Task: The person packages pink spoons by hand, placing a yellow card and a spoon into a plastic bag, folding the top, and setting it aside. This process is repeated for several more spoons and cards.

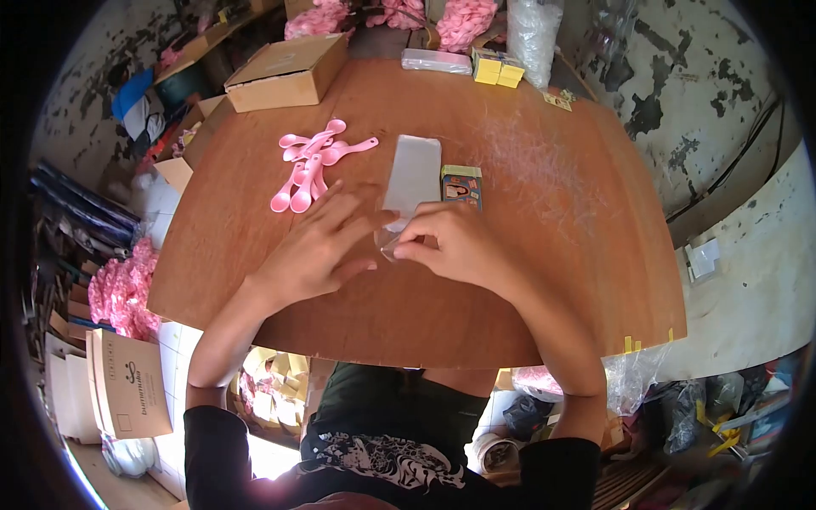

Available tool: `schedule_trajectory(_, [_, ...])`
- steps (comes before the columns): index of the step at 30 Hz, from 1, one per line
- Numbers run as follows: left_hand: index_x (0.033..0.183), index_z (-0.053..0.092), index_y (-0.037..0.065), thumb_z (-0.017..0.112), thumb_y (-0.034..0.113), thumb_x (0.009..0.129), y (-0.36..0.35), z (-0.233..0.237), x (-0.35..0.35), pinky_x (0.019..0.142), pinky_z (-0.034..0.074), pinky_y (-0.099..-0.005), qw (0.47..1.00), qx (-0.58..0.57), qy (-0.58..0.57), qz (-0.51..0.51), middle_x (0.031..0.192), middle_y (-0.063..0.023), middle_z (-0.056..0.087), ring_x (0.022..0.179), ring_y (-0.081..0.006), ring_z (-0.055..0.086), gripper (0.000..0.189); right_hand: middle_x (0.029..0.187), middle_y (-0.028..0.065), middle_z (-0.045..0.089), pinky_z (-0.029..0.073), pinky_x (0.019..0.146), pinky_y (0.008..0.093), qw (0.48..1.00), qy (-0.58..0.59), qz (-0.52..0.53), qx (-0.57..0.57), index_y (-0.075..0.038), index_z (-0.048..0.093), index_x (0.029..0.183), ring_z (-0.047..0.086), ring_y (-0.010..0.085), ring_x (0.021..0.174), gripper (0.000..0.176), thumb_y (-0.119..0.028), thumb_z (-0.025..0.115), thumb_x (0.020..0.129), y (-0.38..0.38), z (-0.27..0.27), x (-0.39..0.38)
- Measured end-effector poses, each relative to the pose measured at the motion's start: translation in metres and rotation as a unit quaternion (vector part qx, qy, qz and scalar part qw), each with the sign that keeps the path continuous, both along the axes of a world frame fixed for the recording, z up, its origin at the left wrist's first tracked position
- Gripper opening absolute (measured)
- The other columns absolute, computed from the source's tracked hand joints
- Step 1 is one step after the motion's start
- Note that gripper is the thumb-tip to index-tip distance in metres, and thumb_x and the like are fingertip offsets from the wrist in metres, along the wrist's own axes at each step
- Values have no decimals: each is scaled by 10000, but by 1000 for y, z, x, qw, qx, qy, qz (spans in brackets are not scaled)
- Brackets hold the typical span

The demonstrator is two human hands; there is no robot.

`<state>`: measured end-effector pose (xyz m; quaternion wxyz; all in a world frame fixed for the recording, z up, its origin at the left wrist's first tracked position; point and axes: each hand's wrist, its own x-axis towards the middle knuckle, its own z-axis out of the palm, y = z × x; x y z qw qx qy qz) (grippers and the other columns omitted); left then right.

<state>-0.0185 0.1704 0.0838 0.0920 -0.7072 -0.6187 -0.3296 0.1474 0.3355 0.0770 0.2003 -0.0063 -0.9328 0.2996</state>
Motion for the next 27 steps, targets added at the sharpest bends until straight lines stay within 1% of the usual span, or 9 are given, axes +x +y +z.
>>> schedule_trajectory(2, [1018, 661, 40, 746, 142, 779, 20, -15, -14, 1087, 382, -471, 981, -46, 12, -189, 1175, -109, 617, 1236, -281, 511, 275, 704, 61, 618, 417, 542, 296, 999, 4, 20, -36, -37, 726, 832, 544, 150, 584, 89, -115, 750, 796, -7, 12, 9])
schedule_trajectory(4, [960, 678, 32, 755, 116, 778, 25, -25, -18, 1007, 464, -411, 967, -64, -60, -240, 1083, -113, 660, 1088, -257, 614, 214, 694, 48, 610, 402, 528, 273, 996, 5, 36, -76, -30, 724, 836, 527, 119, 575, 99, -120, 751, 806, 1, 12, 14])
schedule_trajectory(7, [945, 700, 19, 752, 48, 803, 14, -37, -23, 779, 553, -296, 934, -103, -282, -195, 840, -79, 706, 782, -164, 690, 154, 805, 82, 649, 425, 548, 282, 991, 41, -121, -46, -9, 713, 912, 566, 153, 613, 159, -108, 758, 796, 37, -11, 16])
schedule_trajectory(8, [945, 700, 19, 752, 48, 803, 13, -39, -25, 779, 553, -296, 933, -107, -284, -195, 840, -79, 706, 782, -164, 690, 154, 805, 82, 649, 425, 548, 282, 990, 39, -123, -50, -9, 713, 912, 566, 153, 613, 159, -108, 758, 796, 51, -22, 17])
schedule_trajectory(10, [958, 691, -16, 741, 54, 834, 14, -44, -30, 779, 550, -280, 895, -101, -412, -138, 887, -71, 711, 836, -129, 679, 151, 894, 128, 671, 478, 593, 323, 984, 42, -135, 105, 0, 703, 960, 627, 229, 671, 215, -99, 762, 779, 67, -32, 18])
schedule_trajectory(12, [1001, 675, -30, 726, 62, 862, 17, -48, -36, 745, 558, -272, 884, -89, -439, -137, 918, -71, 711, 863, -121, 672, 175, 936, 158, 674, 508, 636, 355, 982, -16, -157, 100, 5, 694, 982, 654, 284, 724, 248, -75, 764, 758, 70, -39, 23])
schedule_trajectory(14, [1061, 658, -18, 721, 57, 863, 19, -47, -42, 712, 567, -265, 810, -92, -553, -173, 932, -78, 709, 857, -125, 676, 221, 932, 149, 678, 512, 629, 348, 979, 15, -179, 102, 6, 699, 961, 651, 268, 702, 221, -43, 757, 754, 70, -47, 21])
schedule_trajectory(24, [1022, 682, -16, 689, 180, 909, 20, -48, -45, 643, 534, -251, 799, -118, -584, -82, 897, -81, 707, 651, -123, 654, 226, 889, 130, 681, 493, 589, 355, 974, 31, -212, 79, 0, 697, 896, 631, 249, 627, 112, -18, 714, 786, 76, -58, 17])
schedule_trajectory(27, [994, 703, -16, 699, 185, 902, 20, -46, -39, 641, 533, -246, 786, -146, -599, -48, 890, -74, 704, 650, -118, 653, 220, 806, 104, 664, 505, 625, 401, 951, 31, -259, 169, -57, 682, 898, 644, 288, 680, 121, -67, 709, 781, 67, -45, 20])
